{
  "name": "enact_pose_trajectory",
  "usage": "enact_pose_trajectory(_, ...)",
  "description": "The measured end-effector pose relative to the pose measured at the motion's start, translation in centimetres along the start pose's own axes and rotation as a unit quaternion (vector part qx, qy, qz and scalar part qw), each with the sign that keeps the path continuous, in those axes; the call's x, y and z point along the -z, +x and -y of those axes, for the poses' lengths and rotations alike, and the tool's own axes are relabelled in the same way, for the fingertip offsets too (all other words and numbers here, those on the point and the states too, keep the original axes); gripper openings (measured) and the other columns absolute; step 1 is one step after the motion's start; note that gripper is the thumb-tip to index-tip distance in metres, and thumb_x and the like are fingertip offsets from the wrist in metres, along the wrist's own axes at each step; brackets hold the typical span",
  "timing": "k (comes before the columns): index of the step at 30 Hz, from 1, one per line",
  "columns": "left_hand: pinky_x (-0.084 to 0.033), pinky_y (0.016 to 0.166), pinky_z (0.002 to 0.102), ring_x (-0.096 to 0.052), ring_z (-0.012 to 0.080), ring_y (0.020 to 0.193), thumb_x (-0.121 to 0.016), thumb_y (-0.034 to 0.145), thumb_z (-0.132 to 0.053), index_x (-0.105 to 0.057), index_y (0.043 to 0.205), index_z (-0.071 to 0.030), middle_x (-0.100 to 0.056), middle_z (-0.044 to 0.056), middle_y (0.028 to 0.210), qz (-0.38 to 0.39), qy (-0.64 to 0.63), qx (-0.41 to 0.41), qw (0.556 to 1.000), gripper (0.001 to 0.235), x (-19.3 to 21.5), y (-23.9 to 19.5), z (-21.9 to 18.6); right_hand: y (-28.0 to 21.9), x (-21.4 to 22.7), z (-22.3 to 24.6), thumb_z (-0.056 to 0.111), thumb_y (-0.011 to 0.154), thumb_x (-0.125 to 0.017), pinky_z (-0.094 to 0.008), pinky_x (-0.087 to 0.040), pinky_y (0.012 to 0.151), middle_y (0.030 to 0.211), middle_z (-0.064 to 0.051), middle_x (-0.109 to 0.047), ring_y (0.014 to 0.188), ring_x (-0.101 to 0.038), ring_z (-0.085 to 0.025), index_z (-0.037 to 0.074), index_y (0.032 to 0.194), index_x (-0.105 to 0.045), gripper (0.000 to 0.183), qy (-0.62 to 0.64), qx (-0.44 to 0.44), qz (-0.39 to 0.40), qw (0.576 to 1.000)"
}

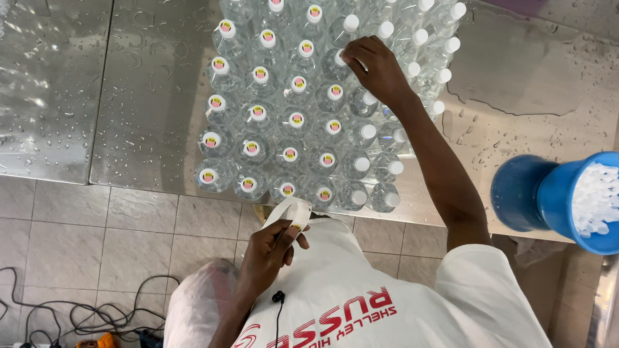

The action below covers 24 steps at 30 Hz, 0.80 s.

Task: The person applies small circular stickers to the caps of numerous plastic water bottles arranged on a stainless steel table. They peel each sticker from a backing sheet and press it onto the bottle cap, working systematically across the rows.

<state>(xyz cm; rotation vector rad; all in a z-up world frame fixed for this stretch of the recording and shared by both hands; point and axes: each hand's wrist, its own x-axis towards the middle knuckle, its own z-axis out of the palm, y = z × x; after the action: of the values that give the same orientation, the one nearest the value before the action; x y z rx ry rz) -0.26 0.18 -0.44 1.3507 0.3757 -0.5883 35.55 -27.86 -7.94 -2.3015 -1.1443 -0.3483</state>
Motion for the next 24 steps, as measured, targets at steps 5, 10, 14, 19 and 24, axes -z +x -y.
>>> enact_pose_trajectory(5,-0.041,0.053,0.025,-0.048,0.0137,0.053,-0.058,0.108,-0.030,-0.082,0.117,0.000,-0.081,0.008,0.090,0.012,-0.006,-0.001,1.000,0.039,0.2,0.0,0.1,-0.6,0.1,-1.2,-0.003,0.110,-0.078,-0.045,-0.057,0.085,0.120,-0.016,-0.075,0.106,-0.066,-0.034,-0.004,0.120,-0.079,0.010,0.013,0.017,0.016,1.000)
enact_pose_trajectory(10,-0.041,0.053,0.026,-0.047,0.0142,0.053,-0.058,0.108,-0.029,-0.082,0.117,-0.001,-0.081,0.009,0.089,0.013,-0.004,-0.005,1.000,0.038,0.5,-0.2,0.3,-1.8,0.5,-0.1,-0.008,0.106,-0.078,-0.053,-0.061,0.094,0.138,-0.021,-0.070,0.118,-0.065,-0.039,-0.001,0.136,-0.071,0.032,-0.112,0.056,0.064,0.990)
enact_pose_trajectory(14,-0.040,0.052,0.027,-0.049,0.0142,0.053,-0.058,0.108,-0.031,-0.080,0.117,0.002,-0.081,0.009,0.090,0.012,-0.018,-0.016,1.000,0.041,0.8,-0.4,0.4,-2.6,1.2,0.4,0.009,0.112,-0.080,-0.052,-0.053,0.106,0.159,-0.014,-0.060,0.141,-0.056,-0.037,0.006,0.150,-0.064,0.042,-0.231,0.078,0.082,0.966)
enact_pose_trajectory(19,-0.043,0.050,0.028,-0.055,0.0159,0.053,-0.059,0.107,-0.029,-0.079,0.126,0.005,-0.081,0.012,0.090,0.020,-0.042,-0.052,0.998,0.043,1.6,-0.3,1.2,-3.5,1.7,2.4,0.010,0.117,-0.070,-0.058,-0.043,0.108,0.153,-0.019,-0.062,0.141,-0.051,-0.042,0.005,0.137,-0.075,0.021,-0.180,0.016,0.020,0.983)
enact_pose_trajectory(24,-0.047,0.050,0.030,-0.059,0.0171,0.050,-0.061,0.105,-0.034,-0.079,0.124,0.002,-0.081,0.011,0.089,-0.045,-0.064,-0.059,0.995,0.045,1.8,-0.6,-0.6,-3.1,5.0,15.6,0.004,0.111,-0.070,-0.035,-0.063,0.080,0.110,-0.015,-0.076,0.094,-0.072,-0.025,-0.001,0.125,-0.076,0.016,0.137,-0.175,-0.017,0.975)
